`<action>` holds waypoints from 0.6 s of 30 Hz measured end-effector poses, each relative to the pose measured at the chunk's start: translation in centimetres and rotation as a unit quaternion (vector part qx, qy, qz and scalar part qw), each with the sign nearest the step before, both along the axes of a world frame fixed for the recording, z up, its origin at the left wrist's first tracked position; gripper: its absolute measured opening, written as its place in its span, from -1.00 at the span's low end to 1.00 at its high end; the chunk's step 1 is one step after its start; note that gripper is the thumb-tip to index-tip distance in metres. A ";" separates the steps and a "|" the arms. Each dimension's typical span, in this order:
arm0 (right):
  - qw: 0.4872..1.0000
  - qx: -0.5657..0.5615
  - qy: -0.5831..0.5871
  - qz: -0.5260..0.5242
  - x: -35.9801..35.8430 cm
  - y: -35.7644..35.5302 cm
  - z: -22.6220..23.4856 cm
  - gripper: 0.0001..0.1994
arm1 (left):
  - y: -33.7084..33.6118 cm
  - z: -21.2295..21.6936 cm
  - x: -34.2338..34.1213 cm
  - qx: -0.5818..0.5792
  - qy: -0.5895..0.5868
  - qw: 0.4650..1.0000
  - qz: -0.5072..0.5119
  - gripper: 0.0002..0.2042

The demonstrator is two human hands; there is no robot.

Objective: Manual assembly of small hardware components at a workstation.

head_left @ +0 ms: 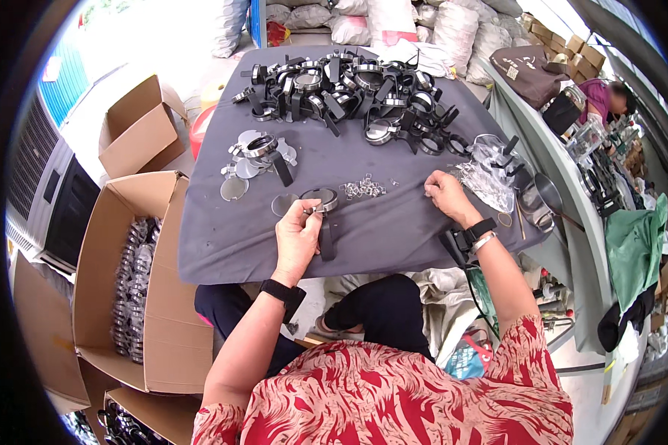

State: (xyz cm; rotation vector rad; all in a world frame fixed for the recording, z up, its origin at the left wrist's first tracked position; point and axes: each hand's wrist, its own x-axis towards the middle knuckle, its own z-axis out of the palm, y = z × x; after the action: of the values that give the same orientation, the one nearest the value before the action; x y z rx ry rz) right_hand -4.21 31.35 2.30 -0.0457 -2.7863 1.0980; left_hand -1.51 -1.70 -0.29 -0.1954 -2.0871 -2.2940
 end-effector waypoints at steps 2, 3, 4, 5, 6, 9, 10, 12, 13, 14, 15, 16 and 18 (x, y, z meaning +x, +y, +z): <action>0.988 -0.144 -0.057 0.014 0.4 -0.7 0.5 -0.97 | -0.1 0.1 0.1 -0.008 0.001 1.000 0.006 -0.88; 0.988 -0.145 -0.058 0.017 0.7 -1.4 1.1 -0.97 | -0.1 0.1 0.1 -0.014 0.003 1.000 0.012 -0.88; 0.976 -0.206 -0.069 0.025 1.2 -2.1 1.7 -0.93 | -0.1 0.1 0.1 -0.016 0.002 1.000 0.016 -0.88; 0.960 -0.266 -0.079 0.032 1.5 -2.8 2.0 -0.89 | -0.1 0.1 0.1 -0.009 0.004 1.000 0.012 -0.89; 0.959 -0.268 -0.081 0.036 1.5 -3.4 2.1 -0.89 | 0.0 0.0 0.0 -0.002 0.006 1.000 0.008 -0.89; 0.943 -0.312 -0.082 0.081 1.7 -5.5 2.3 -0.86 | -0.1 0.1 0.0 -0.016 -0.007 1.000 0.002 -0.88; 0.944 -0.311 -0.071 0.086 1.9 -6.5 2.4 -0.87 | 0.0 -0.1 0.0 -0.015 -0.002 1.000 -0.001 -0.89; 0.951 -0.291 -0.027 0.099 2.2 -8.9 2.3 -0.89 | 0.2 -0.2 -0.2 -0.003 0.000 1.000 -0.004 -0.89; 0.949 -0.295 -0.028 0.103 2.1 -10.0 1.8 -0.89 | 0.2 -0.3 -0.2 -0.001 -0.004 1.000 -0.005 -0.89; 0.954 -0.271 0.006 0.130 2.0 -10.9 1.3 -0.88 | 0.4 -0.4 -0.3 0.001 -0.002 1.000 -0.005 -0.89; 0.956 -0.247 0.039 0.156 2.0 -12.0 1.0 -0.87 | 0.3 -0.3 -0.2 -0.002 -0.003 1.000 -0.004 -0.89; 0.960 -0.218 0.058 0.169 2.1 -13.1 0.8 -0.85 | 0.2 -0.3 -0.2 0.002 -0.005 1.000 0.003 -0.88; 0.970 -0.172 0.060 0.163 2.2 -15.1 0.7 -0.87 | 0.1 -0.3 -0.2 0.004 -0.008 1.000 0.009 -0.87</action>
State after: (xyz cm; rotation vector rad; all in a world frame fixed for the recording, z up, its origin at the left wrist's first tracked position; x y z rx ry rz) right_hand -2.03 16.26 3.04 0.4394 -2.5198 1.5910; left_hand -1.67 -1.58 -0.61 -0.1592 -2.0774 -2.3016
